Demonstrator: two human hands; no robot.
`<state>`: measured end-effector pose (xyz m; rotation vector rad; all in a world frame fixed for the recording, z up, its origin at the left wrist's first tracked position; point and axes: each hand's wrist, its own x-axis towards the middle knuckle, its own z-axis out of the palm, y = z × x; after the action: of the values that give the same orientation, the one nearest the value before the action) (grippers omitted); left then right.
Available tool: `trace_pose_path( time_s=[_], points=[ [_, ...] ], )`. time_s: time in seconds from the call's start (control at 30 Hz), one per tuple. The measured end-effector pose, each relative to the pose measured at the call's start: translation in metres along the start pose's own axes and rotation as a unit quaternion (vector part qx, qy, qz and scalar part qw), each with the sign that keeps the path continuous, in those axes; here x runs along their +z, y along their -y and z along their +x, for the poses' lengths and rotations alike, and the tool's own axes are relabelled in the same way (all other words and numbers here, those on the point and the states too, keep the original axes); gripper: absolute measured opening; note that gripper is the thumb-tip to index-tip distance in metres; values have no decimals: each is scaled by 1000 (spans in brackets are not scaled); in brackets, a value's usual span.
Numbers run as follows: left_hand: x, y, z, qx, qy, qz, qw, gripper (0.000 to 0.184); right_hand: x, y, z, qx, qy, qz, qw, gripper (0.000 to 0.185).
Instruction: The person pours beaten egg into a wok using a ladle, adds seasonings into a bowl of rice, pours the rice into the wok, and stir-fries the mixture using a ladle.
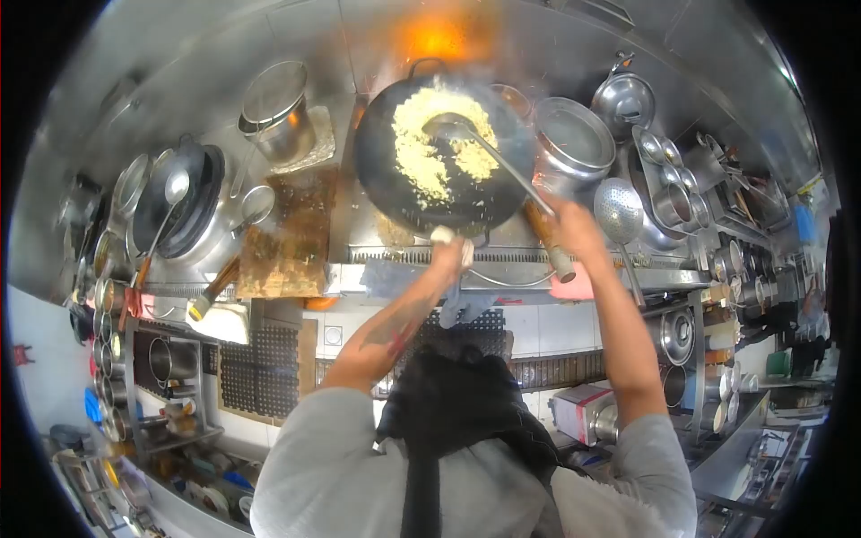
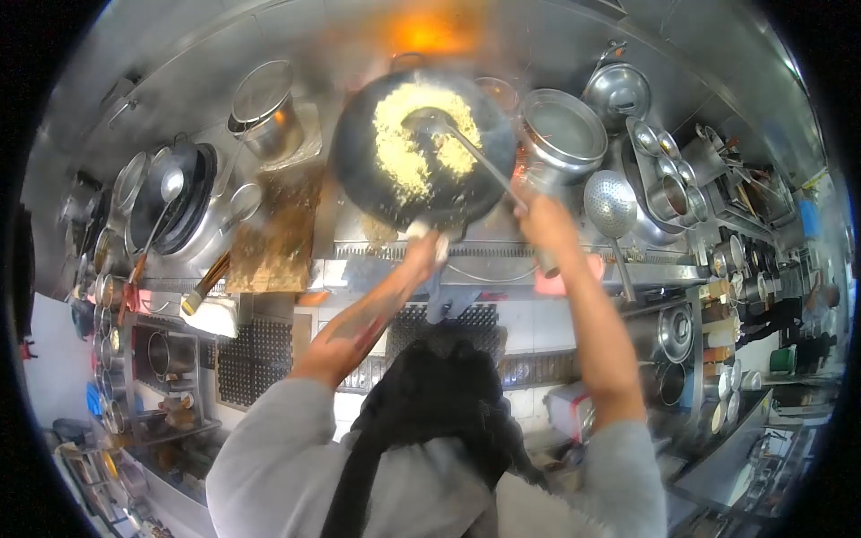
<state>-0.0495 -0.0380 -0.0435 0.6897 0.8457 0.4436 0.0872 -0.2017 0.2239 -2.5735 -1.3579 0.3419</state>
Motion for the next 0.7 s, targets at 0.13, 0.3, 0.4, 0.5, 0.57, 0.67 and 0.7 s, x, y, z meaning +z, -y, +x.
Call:
trace_pose_path(
  time_s=[0.13, 0.3, 0.4, 0.5, 0.57, 0.67, 0.7],
  points=[
    [23, -15, -4, 114, -18, -122, 986, 15, -31, -33, -19, 74, 85, 315, 943, 57],
    [15, -71, 38, -30, 81, -156, 984, 22, -63, -35, 30, 92, 72, 314, 942, 62],
    [0, -61, -2, -10, 147, -183, 972, 21, 66, -35, 79, 41, -112, 66, 991, 63],
    [-1, -72, -72, 42, 82, -174, 980, 22, 101, -18, 109, 25, 2, 201, 979, 61],
    [-13, -70, -112, 108, -62, -29, 992, 32, 62, -4, 108, 39, 154, 365, 917, 57],
    [-57, -61, -157, 141, -73, -52, 986, 41, 49, -14, 86, -174, -91, 68, 978, 55],
    [-67, -59, -174, 140, -88, -48, 985, 40, 36, -9, 67, -177, -90, 67, 978, 55]
  ],
)
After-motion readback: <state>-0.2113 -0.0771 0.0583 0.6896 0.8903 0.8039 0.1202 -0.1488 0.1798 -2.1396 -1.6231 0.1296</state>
